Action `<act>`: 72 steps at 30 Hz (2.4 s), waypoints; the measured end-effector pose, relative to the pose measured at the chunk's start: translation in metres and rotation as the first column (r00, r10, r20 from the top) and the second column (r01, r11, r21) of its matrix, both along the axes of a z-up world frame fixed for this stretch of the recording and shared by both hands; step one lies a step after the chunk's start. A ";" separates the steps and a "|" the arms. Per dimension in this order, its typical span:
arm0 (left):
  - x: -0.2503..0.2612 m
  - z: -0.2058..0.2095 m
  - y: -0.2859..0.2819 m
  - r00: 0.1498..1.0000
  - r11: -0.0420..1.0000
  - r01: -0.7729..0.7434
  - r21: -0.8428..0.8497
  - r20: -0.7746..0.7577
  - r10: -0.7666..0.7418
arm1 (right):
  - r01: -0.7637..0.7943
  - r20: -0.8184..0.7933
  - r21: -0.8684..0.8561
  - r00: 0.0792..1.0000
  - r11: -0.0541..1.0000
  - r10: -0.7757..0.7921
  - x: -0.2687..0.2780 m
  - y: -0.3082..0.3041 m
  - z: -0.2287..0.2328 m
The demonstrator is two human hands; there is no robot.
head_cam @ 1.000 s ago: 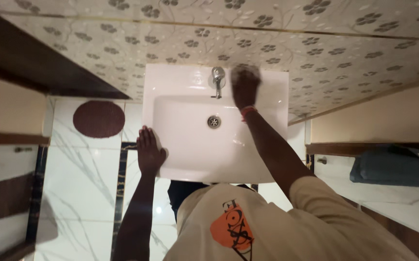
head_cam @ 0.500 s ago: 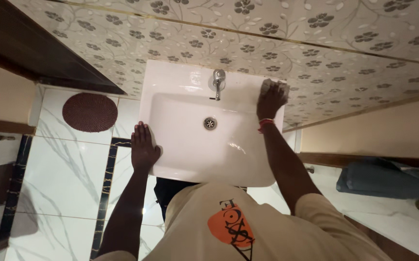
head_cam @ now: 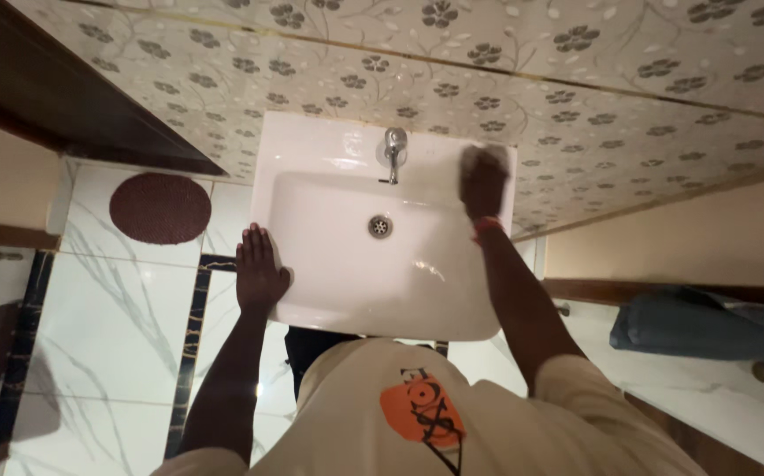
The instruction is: The person wipes the surfaces of the sink and the faucet with a cloth, then turns on the water and rinses their hands.
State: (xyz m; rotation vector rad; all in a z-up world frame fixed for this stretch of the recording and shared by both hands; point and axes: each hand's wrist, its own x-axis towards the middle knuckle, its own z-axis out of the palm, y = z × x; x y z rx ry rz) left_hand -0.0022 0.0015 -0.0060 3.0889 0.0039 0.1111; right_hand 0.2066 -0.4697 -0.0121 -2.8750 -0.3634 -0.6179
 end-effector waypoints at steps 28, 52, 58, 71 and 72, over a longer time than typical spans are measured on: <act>0.001 -0.028 0.015 0.998 0.973 0.063 -0.221 0.030 -0.057 | 0.259 -0.351 0.004 0.905 0.966 -0.241 -0.255 -0.046 -0.039; -0.005 -0.053 0.019 0.934 0.890 0.350 -0.293 0.175 -0.310 | -0.496 -0.289 0.123 0.811 0.860 0.509 -0.235 0.245 -0.072; -0.012 -0.038 0.015 0.932 0.906 0.342 -0.249 0.212 -0.294 | 0.141 -0.282 -0.280 0.933 0.949 -0.222 -0.249 0.044 -0.041; -0.012 -0.033 0.019 0.952 0.872 0.306 -0.383 0.098 -0.291 | -0.719 -0.149 -0.039 0.691 0.694 0.708 -0.208 0.277 -0.077; -0.010 -0.034 0.021 0.951 0.864 0.305 -0.401 0.088 -0.295 | -0.607 -0.372 0.078 0.718 0.791 0.588 -0.210 0.308 -0.074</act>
